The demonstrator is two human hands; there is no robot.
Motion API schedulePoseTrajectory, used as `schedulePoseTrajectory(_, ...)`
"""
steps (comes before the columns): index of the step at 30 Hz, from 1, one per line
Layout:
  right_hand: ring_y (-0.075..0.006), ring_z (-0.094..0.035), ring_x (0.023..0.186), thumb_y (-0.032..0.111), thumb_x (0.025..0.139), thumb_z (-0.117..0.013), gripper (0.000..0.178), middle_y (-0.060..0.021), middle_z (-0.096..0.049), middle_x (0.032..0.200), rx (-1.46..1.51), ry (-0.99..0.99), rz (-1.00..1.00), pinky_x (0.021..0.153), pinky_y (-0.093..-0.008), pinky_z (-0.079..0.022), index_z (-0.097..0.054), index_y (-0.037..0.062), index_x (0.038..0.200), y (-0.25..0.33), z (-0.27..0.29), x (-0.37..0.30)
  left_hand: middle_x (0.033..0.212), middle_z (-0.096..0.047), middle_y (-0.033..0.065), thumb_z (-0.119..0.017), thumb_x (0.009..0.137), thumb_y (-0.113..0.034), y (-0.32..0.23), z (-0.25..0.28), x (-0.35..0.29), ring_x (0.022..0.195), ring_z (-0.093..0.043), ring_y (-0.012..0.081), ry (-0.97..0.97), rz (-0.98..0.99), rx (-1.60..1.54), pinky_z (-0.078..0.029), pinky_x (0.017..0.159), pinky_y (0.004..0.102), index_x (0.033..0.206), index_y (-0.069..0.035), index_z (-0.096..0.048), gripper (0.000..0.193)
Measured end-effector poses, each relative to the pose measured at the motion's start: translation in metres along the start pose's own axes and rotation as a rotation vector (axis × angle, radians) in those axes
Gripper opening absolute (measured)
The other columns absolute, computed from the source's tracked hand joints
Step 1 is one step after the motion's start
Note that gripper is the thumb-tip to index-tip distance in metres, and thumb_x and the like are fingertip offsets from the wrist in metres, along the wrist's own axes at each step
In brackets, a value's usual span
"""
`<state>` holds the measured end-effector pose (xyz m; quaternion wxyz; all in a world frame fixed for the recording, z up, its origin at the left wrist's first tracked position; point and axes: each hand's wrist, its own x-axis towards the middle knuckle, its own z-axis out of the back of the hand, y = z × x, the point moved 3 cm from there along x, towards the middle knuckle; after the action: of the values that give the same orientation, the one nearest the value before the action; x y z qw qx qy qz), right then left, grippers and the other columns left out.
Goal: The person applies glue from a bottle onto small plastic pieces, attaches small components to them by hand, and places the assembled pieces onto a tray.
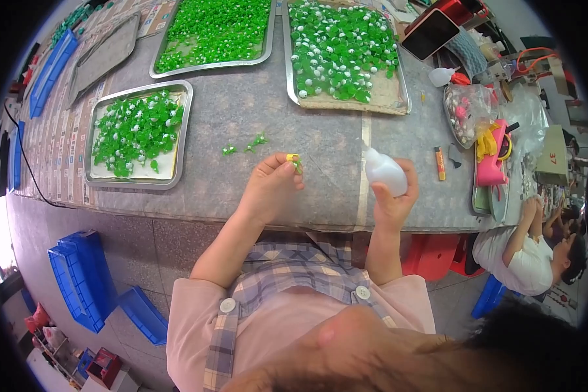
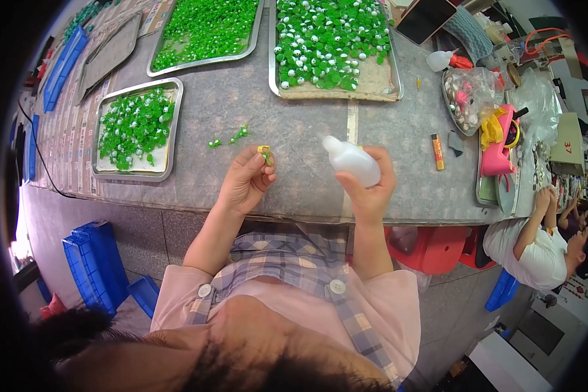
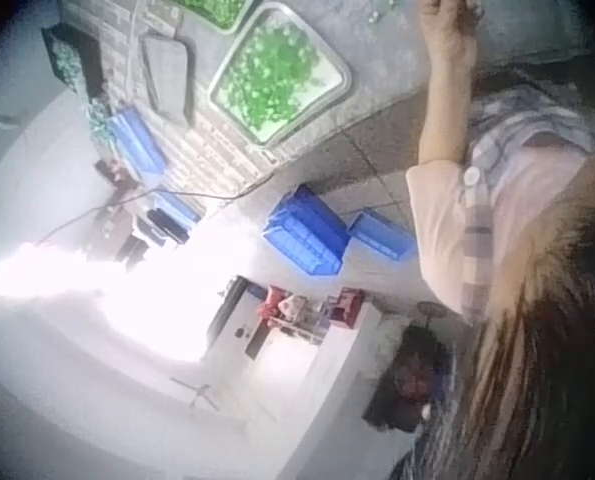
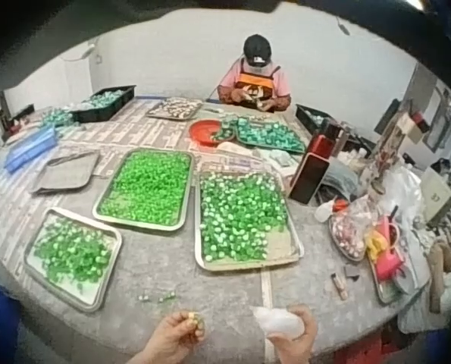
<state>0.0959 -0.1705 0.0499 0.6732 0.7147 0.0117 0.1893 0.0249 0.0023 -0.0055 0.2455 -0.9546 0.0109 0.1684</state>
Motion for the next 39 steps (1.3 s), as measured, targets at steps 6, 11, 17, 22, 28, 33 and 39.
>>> schedulePoseTrajectory(6,-0.0085,-0.043,0.063,0.02,0.058,-0.071,0.035,-0.0005,-0.046,0.073,0.078,-0.147,0.11,0.056,-0.0197,-0.035,-0.046,0.0029,0.076,0.013,-0.014,0.0,0.072,-0.053,0.0019,-0.049,0.076,-0.009,0.002,0.002,0.0,0.062,-0.049,0.0085,0.0,0.016,-0.005,-0.042,0.058,0.0228,0.079,-0.006,-0.051,0.004)
schedulePoseTrajectory(11,-0.012,-0.039,0.056,0.021,0.059,-0.07,0.034,-0.003,-0.045,0.065,-0.132,-0.033,0.252,0.05,-0.0213,-0.031,-0.046,0.003,0.075,0.015,-0.017,-0.001,0.07,-0.053,0.0021,-0.048,0.077,-0.01,0.003,0.002,0.001,0.061,-0.049,0.0086,0.009,0.027,0.0,-0.042,0.058,0.0227,0.077,-0.006,-0.05,0.004)
schedulePoseTrajectory(17,-0.0121,-0.038,0.054,0.019,0.059,-0.069,0.032,-0.0043,-0.044,0.062,-0.219,-0.01,0.248,0.047,-0.0222,-0.031,-0.046,0.0029,0.074,0.015,-0.021,-0.002,0.068,-0.052,0.0025,-0.047,0.078,-0.009,0.003,0.001,0.0,0.059,-0.048,0.0092,-0.011,0.025,-0.011,-0.042,0.057,0.0234,0.076,-0.005,-0.049,0.005)
schedulePoseTrajectory(22,-0.0123,-0.039,0.053,0.019,0.059,-0.068,0.031,-0.0045,-0.044,0.062,-0.216,0.005,0.238,0.047,-0.0222,-0.031,-0.046,0.0027,0.074,0.015,-0.02,-0.001,0.067,-0.051,0.0032,-0.045,0.078,-0.008,0.003,-0.001,0.0,0.058,-0.047,0.0093,-0.03,0.029,-0.003,-0.041,0.056,0.0235,0.075,-0.005,-0.049,0.006)
schedulePoseTrajectory(28,-0.012,-0.038,0.053,0.019,0.06,-0.068,0.031,-0.0043,-0.044,0.062,-0.237,0.013,0.23,0.047,-0.022,-0.031,-0.046,0.0024,0.074,0.012,-0.02,-0.002,0.066,-0.051,0.0033,-0.044,0.078,-0.008,0.003,-0.001,0.001,0.057,-0.046,0.0095,-0.041,0.029,0.009,-0.041,0.055,0.0237,0.073,-0.005,-0.048,0.007)
schedulePoseTrajectory(33,-0.0104,-0.039,0.054,0.02,0.061,-0.068,0.031,-0.0036,-0.045,0.063,-0.164,-0.046,0.221,0.047,-0.0207,-0.031,-0.046,0.0021,0.075,0.013,-0.018,-0.002,0.065,-0.05,0.0033,-0.044,0.079,-0.01,0.004,0.0,0.001,0.057,-0.045,0.0095,-0.026,0.036,-0.018,-0.04,0.055,0.0232,0.071,-0.006,-0.047,0.009)
schedulePoseTrajectory(39,-0.0085,-0.041,0.056,0.021,0.063,-0.066,0.03,-0.0031,-0.047,0.064,-0.152,-0.052,0.2,0.049,-0.0191,-0.033,-0.046,0.002,0.075,0.013,-0.019,-0.001,0.064,-0.049,0.0032,-0.044,0.079,-0.011,0.003,-0.001,0.001,0.056,-0.044,0.0098,-0.019,0.027,0.005,-0.039,0.054,0.0234,0.069,-0.007,-0.046,0.011)
